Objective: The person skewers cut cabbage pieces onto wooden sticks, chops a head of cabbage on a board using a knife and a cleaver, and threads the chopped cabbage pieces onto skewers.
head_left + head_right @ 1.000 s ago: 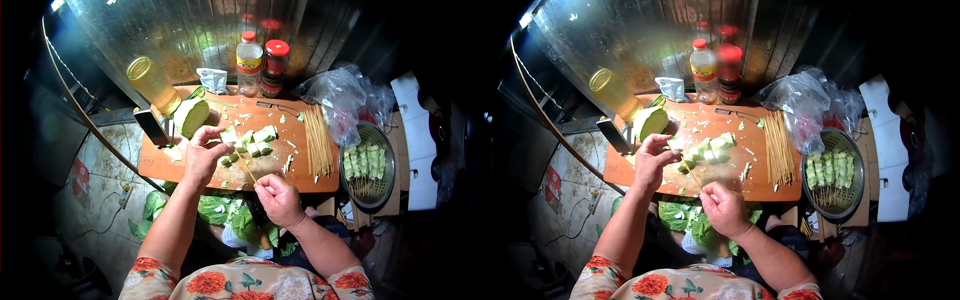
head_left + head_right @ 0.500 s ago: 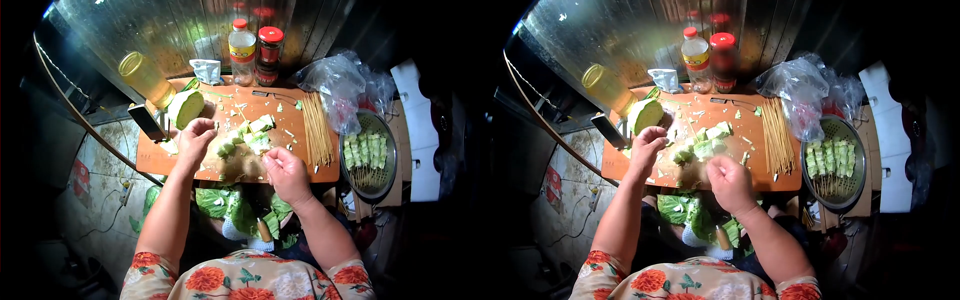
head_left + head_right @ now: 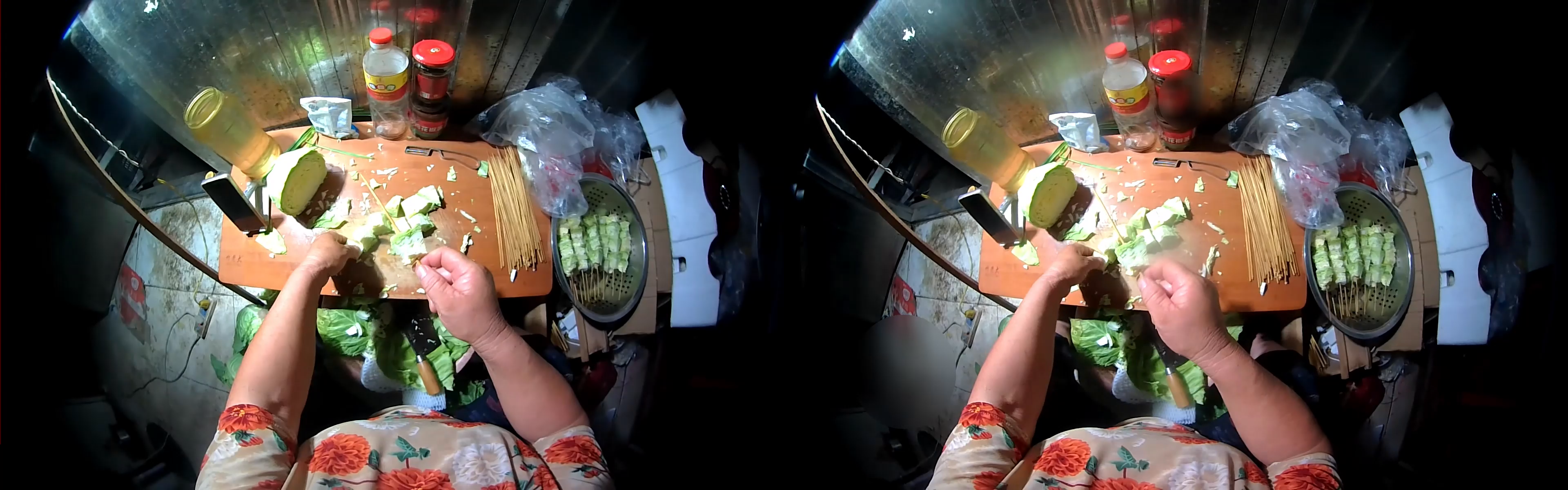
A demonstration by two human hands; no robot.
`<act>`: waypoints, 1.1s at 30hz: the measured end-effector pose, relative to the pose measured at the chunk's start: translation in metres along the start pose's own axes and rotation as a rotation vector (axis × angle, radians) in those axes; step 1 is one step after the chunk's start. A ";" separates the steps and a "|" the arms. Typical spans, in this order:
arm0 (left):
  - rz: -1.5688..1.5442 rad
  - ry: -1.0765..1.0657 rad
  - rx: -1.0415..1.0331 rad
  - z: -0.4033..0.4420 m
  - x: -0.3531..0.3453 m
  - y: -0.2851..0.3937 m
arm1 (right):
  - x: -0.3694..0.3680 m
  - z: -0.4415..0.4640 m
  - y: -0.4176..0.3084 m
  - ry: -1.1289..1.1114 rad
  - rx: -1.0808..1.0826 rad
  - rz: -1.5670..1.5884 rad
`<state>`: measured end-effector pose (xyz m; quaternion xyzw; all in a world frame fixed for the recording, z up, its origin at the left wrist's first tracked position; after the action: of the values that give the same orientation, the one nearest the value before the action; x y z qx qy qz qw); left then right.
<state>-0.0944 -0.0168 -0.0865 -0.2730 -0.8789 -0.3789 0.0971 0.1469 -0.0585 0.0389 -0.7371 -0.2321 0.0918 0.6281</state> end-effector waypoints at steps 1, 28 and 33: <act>-0.061 -0.017 0.026 0.003 -0.001 -0.004 | 0.002 -0.002 -0.001 0.016 -0.039 -0.019; -0.766 0.308 -0.607 -0.059 0.030 0.054 | -0.015 -0.015 -0.010 -0.117 0.012 -0.169; -0.606 0.383 -0.674 -0.054 0.024 0.054 | -0.016 -0.014 -0.004 -0.097 -0.036 -0.153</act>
<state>-0.0863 -0.0159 -0.0069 0.0531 -0.7138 -0.6966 0.0486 0.1378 -0.0772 0.0431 -0.7231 -0.3193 0.0752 0.6079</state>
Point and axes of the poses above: each hand's wrist, its own z-axis towards the middle knuckle, its own x-axis out of the back of the hand, y = z × x, the point moved 3 cm from there along z, towards the middle knuckle, and after that the axes turned 11 degrees about -y, right-handed, at the moved point
